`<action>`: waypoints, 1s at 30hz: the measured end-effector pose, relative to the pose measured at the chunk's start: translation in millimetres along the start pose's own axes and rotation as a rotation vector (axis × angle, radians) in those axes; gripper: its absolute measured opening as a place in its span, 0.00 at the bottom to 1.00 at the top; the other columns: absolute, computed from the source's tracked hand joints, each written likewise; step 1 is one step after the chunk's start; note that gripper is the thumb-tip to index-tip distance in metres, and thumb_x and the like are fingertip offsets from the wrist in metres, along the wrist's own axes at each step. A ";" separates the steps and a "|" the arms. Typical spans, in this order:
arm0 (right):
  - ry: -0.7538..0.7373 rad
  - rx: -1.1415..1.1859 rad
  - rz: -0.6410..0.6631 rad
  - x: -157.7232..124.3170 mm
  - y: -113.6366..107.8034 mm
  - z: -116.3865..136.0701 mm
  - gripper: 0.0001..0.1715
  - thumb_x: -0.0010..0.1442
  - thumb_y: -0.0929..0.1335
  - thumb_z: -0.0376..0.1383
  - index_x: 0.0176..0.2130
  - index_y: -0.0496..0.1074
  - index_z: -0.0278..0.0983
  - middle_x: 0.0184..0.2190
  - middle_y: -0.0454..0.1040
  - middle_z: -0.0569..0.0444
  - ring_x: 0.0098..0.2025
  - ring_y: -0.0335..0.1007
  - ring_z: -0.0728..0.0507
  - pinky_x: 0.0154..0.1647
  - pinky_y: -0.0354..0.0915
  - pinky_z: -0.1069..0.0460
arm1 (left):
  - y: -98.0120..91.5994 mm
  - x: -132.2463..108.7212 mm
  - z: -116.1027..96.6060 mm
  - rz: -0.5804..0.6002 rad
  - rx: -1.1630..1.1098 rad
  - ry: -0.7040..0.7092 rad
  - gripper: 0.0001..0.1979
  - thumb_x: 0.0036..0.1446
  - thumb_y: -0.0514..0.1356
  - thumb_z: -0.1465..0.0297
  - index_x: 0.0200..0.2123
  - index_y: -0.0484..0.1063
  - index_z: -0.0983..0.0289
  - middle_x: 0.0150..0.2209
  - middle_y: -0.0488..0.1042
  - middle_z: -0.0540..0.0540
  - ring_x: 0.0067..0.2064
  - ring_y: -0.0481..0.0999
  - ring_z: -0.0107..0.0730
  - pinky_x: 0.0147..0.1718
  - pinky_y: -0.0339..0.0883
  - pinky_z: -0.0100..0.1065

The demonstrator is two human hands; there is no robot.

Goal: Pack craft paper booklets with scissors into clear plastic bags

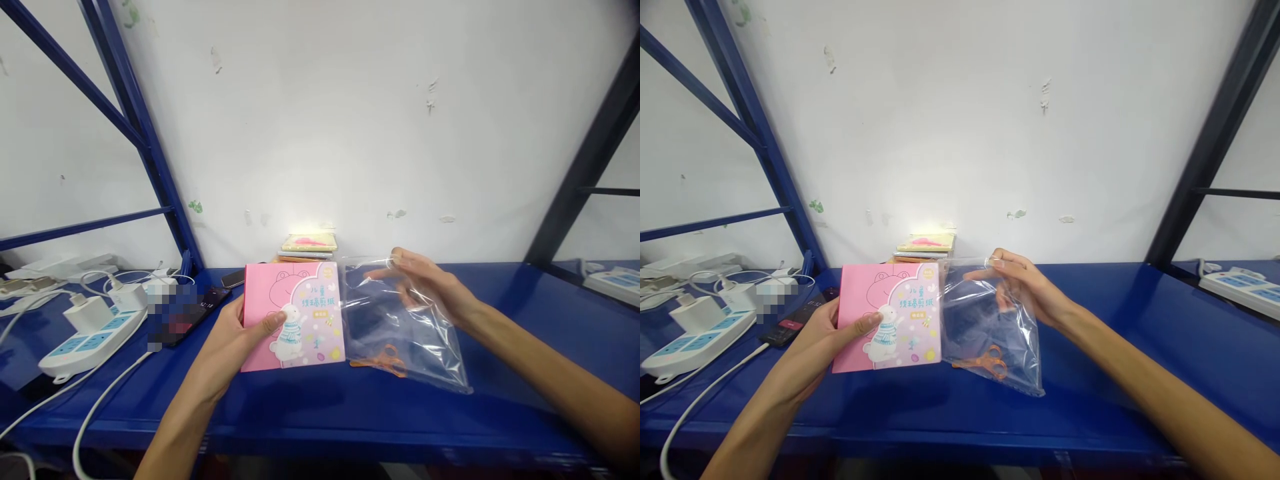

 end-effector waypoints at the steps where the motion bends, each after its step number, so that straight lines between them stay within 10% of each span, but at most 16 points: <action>1: 0.006 -0.004 0.008 0.1 0.2 -0.5 0.21 0.63 0.69 0.50 0.31 0.60 0.41 0.51 0.80 0.48 0.17 0.62 0.51 0.20 0.59 0.49 | -0.1 0.0 -0.1 0.005 0.004 -0.010 0.36 0.43 0.76 0.60 0.55 0.74 0.64 0.47 0.84 0.65 0.42 0.85 0.56 0.37 0.81 0.47; 30: 0.292 0.356 -0.014 2.7 -7.4 -17.5 0.08 0.57 0.72 0.40 0.36 0.72 0.40 0.34 0.81 0.48 0.19 0.65 0.50 0.17 0.67 0.54 | 3.8 -0.8 -5.7 -0.153 0.181 0.241 0.32 0.45 0.72 0.49 0.48 0.78 0.64 0.46 0.83 0.63 0.46 0.83 0.56 0.39 0.79 0.43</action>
Point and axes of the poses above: each hand's wrist, its own x-axis towards the middle knuckle, its own y-axis out of the palm, z = x × y, the point moved 2 cm from there along x, towards the middle knuckle
